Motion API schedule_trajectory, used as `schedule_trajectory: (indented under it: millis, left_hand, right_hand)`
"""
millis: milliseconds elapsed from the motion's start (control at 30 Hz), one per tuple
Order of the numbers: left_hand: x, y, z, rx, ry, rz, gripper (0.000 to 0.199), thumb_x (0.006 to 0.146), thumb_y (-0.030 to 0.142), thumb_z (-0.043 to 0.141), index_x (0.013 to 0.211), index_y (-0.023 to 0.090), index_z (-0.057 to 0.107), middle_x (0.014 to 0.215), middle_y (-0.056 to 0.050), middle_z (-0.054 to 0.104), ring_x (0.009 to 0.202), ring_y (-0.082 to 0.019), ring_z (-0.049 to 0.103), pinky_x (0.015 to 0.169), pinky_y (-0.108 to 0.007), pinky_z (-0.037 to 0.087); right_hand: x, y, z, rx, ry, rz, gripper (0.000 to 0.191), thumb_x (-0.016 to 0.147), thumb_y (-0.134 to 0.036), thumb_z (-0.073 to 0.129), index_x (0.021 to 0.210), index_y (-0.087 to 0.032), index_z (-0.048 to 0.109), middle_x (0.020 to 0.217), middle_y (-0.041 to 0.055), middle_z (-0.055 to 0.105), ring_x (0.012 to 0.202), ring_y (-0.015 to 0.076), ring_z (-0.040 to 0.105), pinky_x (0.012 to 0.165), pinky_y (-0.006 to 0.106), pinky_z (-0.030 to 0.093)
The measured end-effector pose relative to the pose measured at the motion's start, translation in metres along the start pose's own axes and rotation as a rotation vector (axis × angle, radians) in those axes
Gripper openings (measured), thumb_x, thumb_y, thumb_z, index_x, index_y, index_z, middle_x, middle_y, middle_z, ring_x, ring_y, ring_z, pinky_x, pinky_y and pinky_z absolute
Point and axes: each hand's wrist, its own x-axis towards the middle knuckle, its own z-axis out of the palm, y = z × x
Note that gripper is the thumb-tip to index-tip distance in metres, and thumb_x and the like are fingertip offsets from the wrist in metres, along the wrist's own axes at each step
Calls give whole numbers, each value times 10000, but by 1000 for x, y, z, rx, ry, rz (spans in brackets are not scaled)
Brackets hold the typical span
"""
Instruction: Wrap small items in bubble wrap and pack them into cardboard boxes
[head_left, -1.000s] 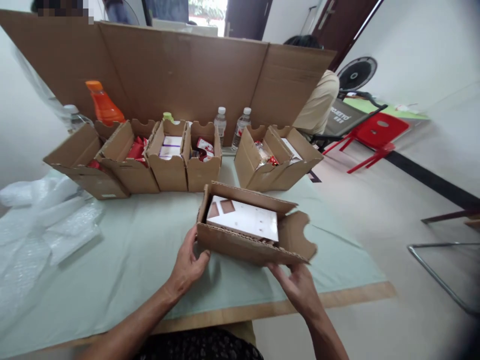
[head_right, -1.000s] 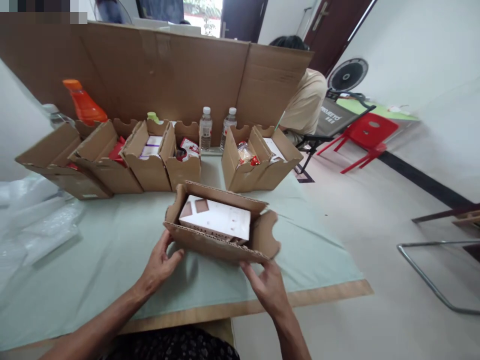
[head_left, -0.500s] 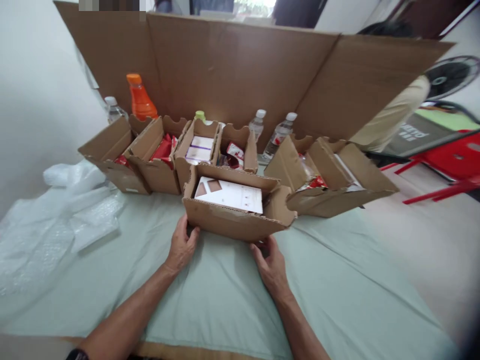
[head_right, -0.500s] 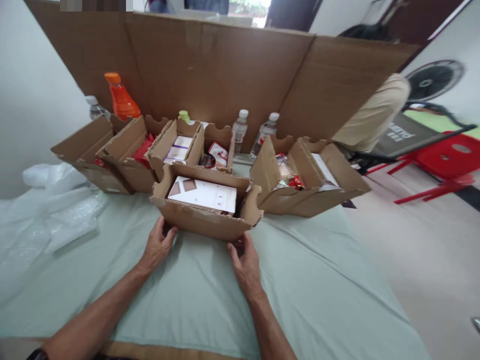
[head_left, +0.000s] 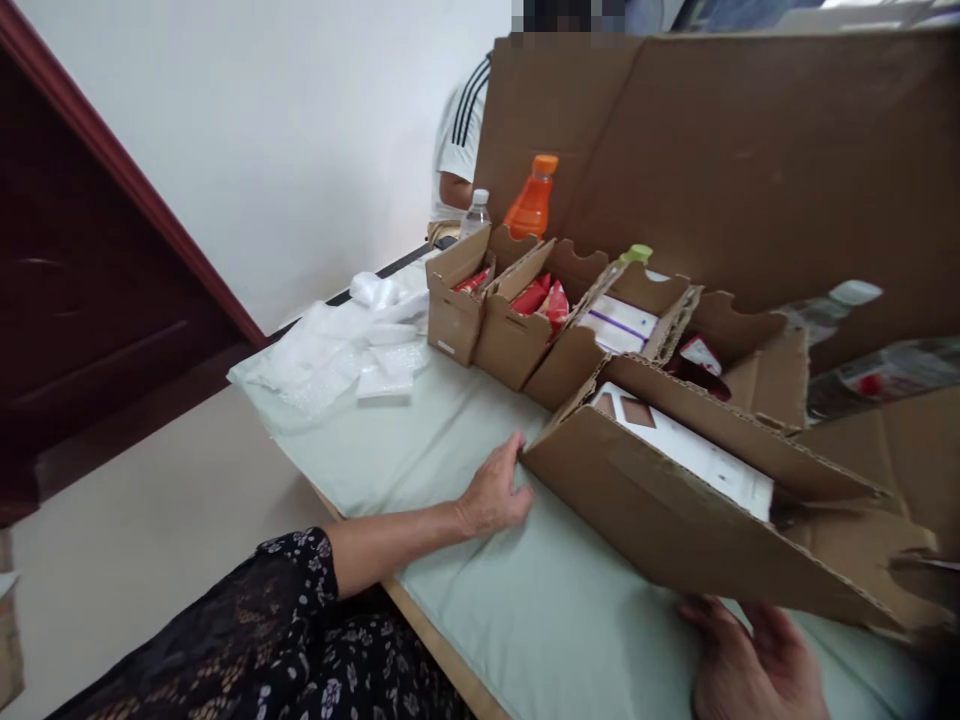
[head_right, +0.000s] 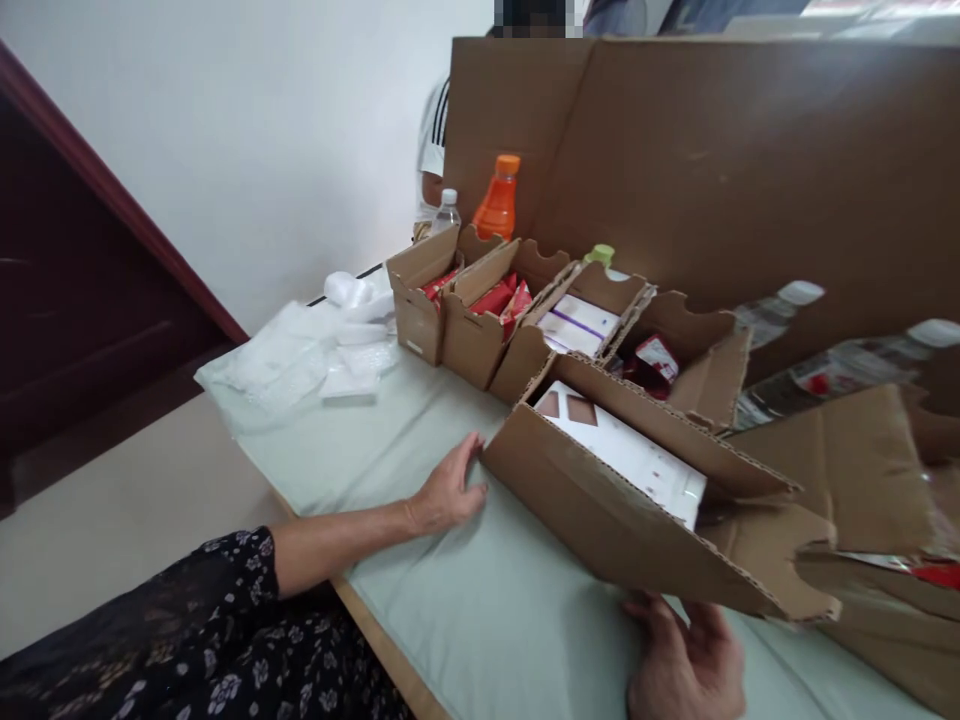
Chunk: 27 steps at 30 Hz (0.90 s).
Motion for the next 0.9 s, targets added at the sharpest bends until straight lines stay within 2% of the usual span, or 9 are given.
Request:
schedule_trajectory:
  millis: [167,267,433,500,567,633,733,833,900]
  left_hand:
    - [-81,6,-46,106,-204,152,729,791,164,589,1509,188,466,1551,-147,519,1427,-308,497,1184,-520,445]
    - [-108,0,-87,212,-93,182,438,821,137,591,1239,219,693,1461,-120,603,1343,-282,569,1117,-487,504]
    - [-77,-30,-174,536,437,54,391,871,159,555,1244,177,670,1443,-157,585,1400,-327,487,1194,-559,380]
    - [-54,-42,-203,604,526,-82,507,830,185,590,1335,140,602,1459,-196,552,1407,-379,455,1181,-603,362]
    - [-37,-48,-216,617,497,-173,526,801,195,600,1324,140,600,1370,-202,607,1346,-400,497,1134,-625,389]
    - [-34,-46,-209,603,417,-167,436,798,192,591,1228,171,655,1253,-167,673,1255,-374,565,1092,-599,428]
    - [-56,-28,-168,563,259,-48,296,788,188,614,1063,223,717,1160,-87,731,1170,-299,629,1080,-512,462]
    - [-93,-4,-123,441,-44,183,280,835,177,598,1076,231,729,1144,-65,754,1173,-260,645,1110,-487,442]
    - [-107,5,-109,357,-172,297,254,874,188,584,1072,237,734,1104,-53,768,1140,-240,668,1138,-489,420]
  right_hand:
    - [-1,-6,5,85,40,-19,488,564,-307,802,1035,-249,690,1146,72,681,782,191,625,571,322,524]
    - [-2,-5,8,83,51,-31,504,551,-288,812,1035,-223,685,1092,63,684,770,176,623,564,296,514]
    - [-1,-4,10,67,50,-31,498,551,-325,820,1000,-183,660,1024,56,669,762,174,631,547,277,509]
    - [0,-3,10,94,54,-19,505,524,-336,836,969,-178,657,975,47,668,752,172,631,533,264,502]
    - [1,-1,9,108,52,-19,517,510,-352,853,958,-182,659,932,37,672,734,172,635,526,263,508]
    - [2,0,8,100,36,-27,527,515,-374,866,963,-186,663,904,32,677,714,175,643,522,276,522]
    - [3,2,7,91,30,-35,531,525,-406,879,958,-186,665,870,25,675,692,175,650,507,283,533]
    - [2,2,8,99,49,-32,538,510,-418,890,938,-183,664,840,19,671,691,174,659,493,267,533]
    - [1,1,7,88,41,-27,523,513,-415,890,920,-179,663,826,18,668,689,175,662,491,266,533]
